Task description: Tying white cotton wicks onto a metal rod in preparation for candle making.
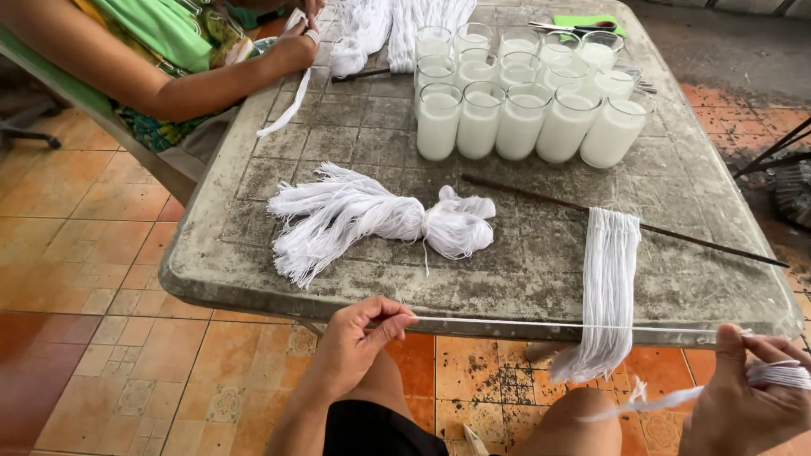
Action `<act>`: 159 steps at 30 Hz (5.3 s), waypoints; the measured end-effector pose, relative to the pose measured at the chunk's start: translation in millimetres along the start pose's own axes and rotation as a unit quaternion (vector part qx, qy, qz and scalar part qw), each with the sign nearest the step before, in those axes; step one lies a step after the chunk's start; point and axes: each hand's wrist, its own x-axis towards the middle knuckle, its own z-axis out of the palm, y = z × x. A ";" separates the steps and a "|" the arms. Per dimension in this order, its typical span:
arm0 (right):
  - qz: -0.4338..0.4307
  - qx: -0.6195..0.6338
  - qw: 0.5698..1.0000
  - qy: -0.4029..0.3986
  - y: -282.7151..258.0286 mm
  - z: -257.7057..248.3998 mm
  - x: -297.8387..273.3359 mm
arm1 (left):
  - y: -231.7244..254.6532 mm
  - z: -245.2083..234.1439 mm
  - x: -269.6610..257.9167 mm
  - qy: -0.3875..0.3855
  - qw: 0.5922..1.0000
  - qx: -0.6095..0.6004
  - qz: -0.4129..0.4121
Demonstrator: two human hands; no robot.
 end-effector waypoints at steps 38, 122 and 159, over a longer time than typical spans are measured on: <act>0.079 0.030 0.852 -0.516 -200.8 143.4 -29.9 | 5.2 22.9 17.2 0.044 0.991 0.033 0.119; 0.455 0.371 0.649 -0.484 -157.0 110.4 -79.1 | -2.5 69.8 6.4 0.055 0.989 -0.139 -0.007; 0.354 0.250 0.813 -0.389 -144.9 96.6 -87.4 | 4.0 77.3 4.3 -0.003 0.942 -0.319 -0.106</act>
